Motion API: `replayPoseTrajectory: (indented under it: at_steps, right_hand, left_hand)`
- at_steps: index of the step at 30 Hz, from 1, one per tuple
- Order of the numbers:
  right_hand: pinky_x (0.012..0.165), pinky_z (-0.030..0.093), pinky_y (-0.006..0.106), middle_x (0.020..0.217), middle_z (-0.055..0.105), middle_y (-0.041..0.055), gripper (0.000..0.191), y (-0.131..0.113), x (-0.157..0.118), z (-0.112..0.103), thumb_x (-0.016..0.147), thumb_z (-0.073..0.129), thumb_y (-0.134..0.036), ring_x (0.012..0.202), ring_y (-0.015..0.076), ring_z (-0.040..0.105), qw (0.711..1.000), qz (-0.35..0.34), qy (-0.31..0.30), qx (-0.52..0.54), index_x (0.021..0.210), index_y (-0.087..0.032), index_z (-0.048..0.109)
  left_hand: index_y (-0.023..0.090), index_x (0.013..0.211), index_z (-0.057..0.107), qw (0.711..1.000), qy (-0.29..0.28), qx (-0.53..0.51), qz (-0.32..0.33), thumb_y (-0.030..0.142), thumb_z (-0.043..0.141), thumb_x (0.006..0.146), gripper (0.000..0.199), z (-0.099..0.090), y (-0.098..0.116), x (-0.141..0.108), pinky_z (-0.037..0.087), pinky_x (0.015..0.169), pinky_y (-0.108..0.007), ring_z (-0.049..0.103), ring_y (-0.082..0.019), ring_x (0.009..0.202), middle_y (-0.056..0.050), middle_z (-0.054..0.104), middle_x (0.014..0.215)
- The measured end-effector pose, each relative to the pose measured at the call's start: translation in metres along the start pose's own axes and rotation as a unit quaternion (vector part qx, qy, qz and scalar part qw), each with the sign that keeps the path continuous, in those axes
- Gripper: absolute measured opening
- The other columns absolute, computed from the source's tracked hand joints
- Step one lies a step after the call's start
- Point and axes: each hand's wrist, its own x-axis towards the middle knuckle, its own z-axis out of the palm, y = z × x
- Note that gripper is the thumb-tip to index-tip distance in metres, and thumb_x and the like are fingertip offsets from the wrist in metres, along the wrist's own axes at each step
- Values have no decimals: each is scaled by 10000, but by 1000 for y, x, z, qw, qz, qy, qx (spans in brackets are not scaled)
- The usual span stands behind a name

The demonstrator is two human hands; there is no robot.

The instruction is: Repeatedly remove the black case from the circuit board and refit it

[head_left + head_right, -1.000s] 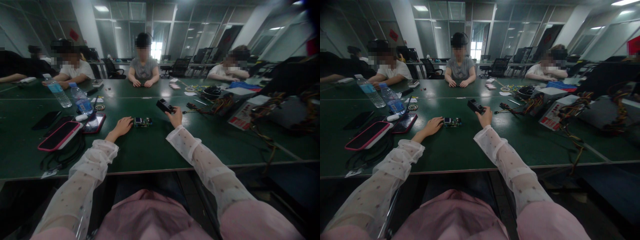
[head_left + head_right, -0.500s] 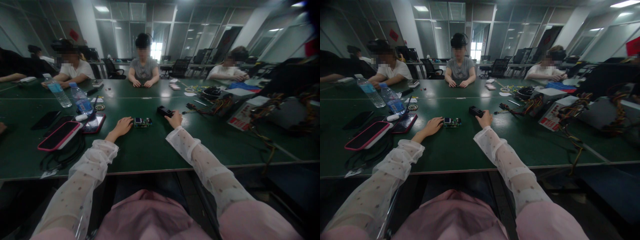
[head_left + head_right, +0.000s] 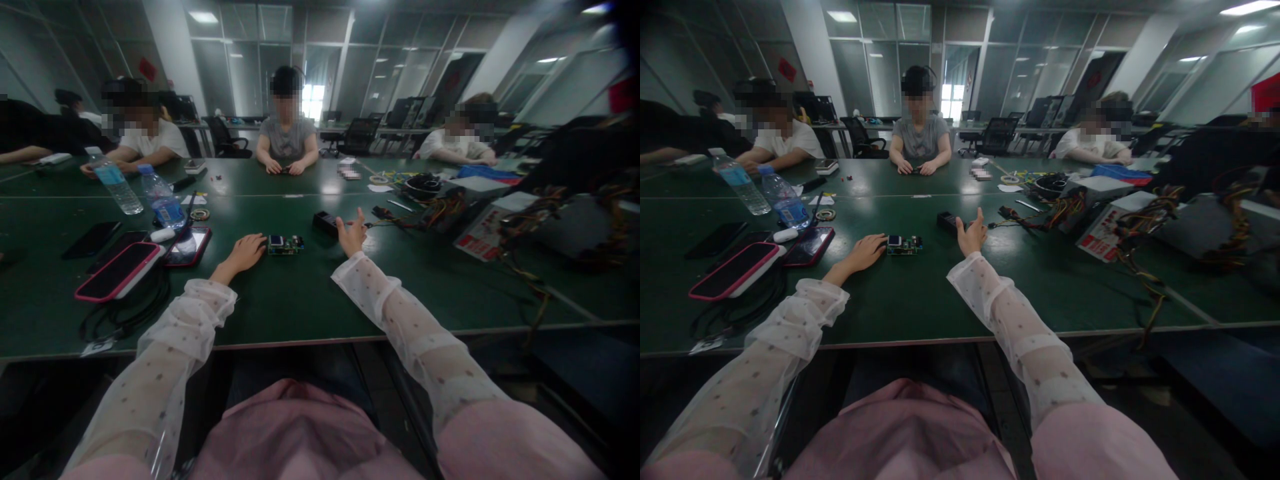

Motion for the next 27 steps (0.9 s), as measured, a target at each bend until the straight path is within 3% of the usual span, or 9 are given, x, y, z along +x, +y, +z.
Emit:
replayPoseTrajectory:
  at_steps: [5,10,14,18,23,27]
  right_hand:
    - [1060,278,606,1301,544,166,861,-2,-2,-1,839,457,-658,1255,344,434,999,-25,-26,-22,1514,-222,150]
    - [1124,111,653,1436,452,192,975,3,-2,3,809,494,-686,1368,358,365,995,-58,-62,-43,1533,-189,70]
    - [1123,89,675,1480,402,209,1075,8,-1,7,754,569,-702,1348,369,410,994,-73,-73,-36,1532,-199,24]
    - [1147,141,620,1365,507,243,1213,13,1,9,691,684,-656,1267,357,506,993,-79,-79,-25,1529,-122,-11]
    - [1073,306,608,1081,664,175,1220,21,6,12,639,750,-609,1104,364,603,996,-54,-65,-2,1522,-108,73]
    - [972,414,593,1092,649,180,1191,25,8,13,622,782,-552,1074,379,604,996,-33,-79,-26,1520,-126,126]
  left_hand:
    - [267,1399,456,1000,4,4,-1,385,330,1009,426,0,1,0,319,1115,-476,371,-248,1382,-65,424,1509]
    - [267,1394,463,1000,9,7,2,375,329,1009,422,1,1,0,325,1113,-481,380,-251,1377,-65,435,1501]
    - [269,1395,462,1000,7,5,-1,376,334,1006,423,1,0,0,327,1113,-485,378,-254,1379,-65,435,1501]
    - [266,1401,454,1000,6,1,1,385,327,1008,429,1,0,0,317,1120,-486,369,-251,1386,-66,430,1504]
    - [275,1403,452,1000,3,0,1,389,328,1008,428,1,-1,0,315,1119,-488,368,-249,1387,-66,427,1505]
    - [263,1396,460,1000,8,5,3,383,327,1009,427,1,-1,0,320,1118,-478,375,-247,1381,-68,435,1499]
